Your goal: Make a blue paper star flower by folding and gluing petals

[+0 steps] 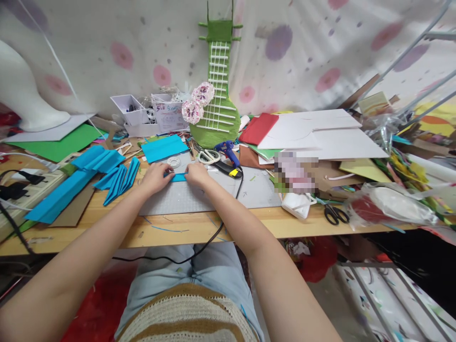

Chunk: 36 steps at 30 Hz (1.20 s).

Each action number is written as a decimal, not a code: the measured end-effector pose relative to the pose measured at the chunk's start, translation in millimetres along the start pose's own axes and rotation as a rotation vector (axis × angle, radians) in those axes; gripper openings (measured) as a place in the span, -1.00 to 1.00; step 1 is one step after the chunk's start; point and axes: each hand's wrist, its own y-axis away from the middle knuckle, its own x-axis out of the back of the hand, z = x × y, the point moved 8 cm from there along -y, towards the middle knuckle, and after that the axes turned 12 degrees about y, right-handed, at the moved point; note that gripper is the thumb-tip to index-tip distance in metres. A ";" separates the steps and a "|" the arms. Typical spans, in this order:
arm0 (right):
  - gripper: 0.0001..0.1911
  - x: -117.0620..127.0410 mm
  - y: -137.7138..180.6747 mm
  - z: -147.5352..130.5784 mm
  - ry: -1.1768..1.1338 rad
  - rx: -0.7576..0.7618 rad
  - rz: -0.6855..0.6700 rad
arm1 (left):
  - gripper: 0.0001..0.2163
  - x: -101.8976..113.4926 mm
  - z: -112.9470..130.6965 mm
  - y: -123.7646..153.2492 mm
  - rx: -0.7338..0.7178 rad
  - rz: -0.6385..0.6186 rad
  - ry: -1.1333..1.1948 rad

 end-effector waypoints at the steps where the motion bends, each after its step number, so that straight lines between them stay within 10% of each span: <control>1: -0.82 1.7 -1.0 -2.2 -0.018 0.031 0.001 | -0.73 0.6 4.3 -0.4 -0.041 -0.018 0.001; 18: -0.70 30.5 36.8 -12.7 0.023 0.392 -0.119 | -0.70 -0.5 40.0 5.8 -0.174 -0.438 0.194; 25: -0.71 22.7 42.6 -5.6 -0.316 0.396 -0.315 | -0.67 -0.4 13.2 15.1 0.068 -0.592 0.637; 30: -0.73 15.2 41.5 12.1 -0.545 0.322 -0.368 | -0.69 24.7 -10.9 13.6 0.149 -0.360 0.772; 36: -0.76 7.2 37.4 43.4 -0.919 0.081 -0.298 | -0.73 59.2 -52.3 9.1 0.246 0.226 1.037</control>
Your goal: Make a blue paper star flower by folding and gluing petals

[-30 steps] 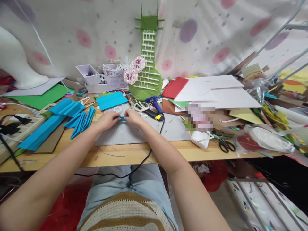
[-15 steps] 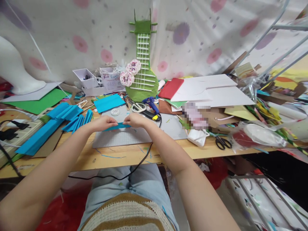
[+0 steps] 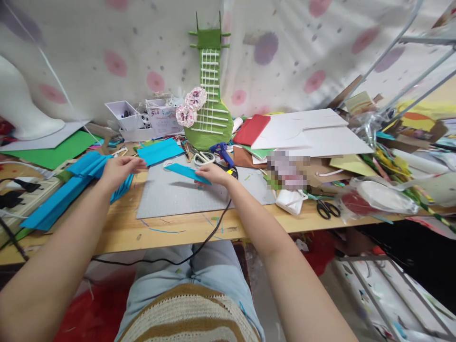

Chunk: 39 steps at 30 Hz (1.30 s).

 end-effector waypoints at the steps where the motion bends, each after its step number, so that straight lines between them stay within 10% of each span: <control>1: -0.77 -1.6 -1.4 -2.7 -0.061 0.022 0.027 | -0.73 -4.3 -1.5 1.5 -0.010 0.048 0.063; 6: -0.76 -25.9 -11.3 -20.9 -0.258 0.060 0.111 | -0.65 -95.5 -25.3 24.9 0.274 -0.206 0.509; 10: -0.73 -39.0 -11.6 -23.2 -0.300 0.037 0.091 | -0.75 -117.4 -31.7 32.3 0.330 -0.149 0.612; 16: -0.86 -45.1 -9.5 -14.8 -0.308 -0.009 0.012 | -0.74 -111.7 -40.8 33.6 0.402 -0.215 0.595; 39: -0.92 -59.7 -8.2 -31.0 -0.308 -0.116 -0.035 | -0.60 -41.2 -46.7 3.2 0.312 0.369 0.905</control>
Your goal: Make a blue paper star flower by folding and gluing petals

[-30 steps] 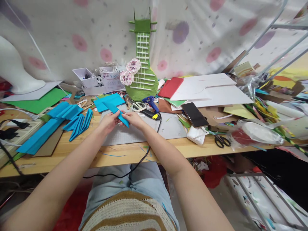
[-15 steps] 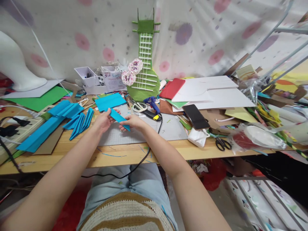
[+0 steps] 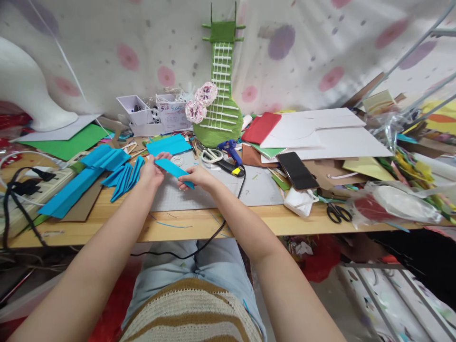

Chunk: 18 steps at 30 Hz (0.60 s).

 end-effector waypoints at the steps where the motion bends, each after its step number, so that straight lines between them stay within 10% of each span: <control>1: -0.92 1.7 -0.8 2.5 -0.011 0.001 0.000 | -0.60 3.0 8.3 -3.3 -0.034 0.011 0.007; 18: -0.77 32.8 -14.4 -21.6 -0.060 0.174 0.214 | -0.73 -33.9 -32.6 33.2 0.040 -0.471 -0.669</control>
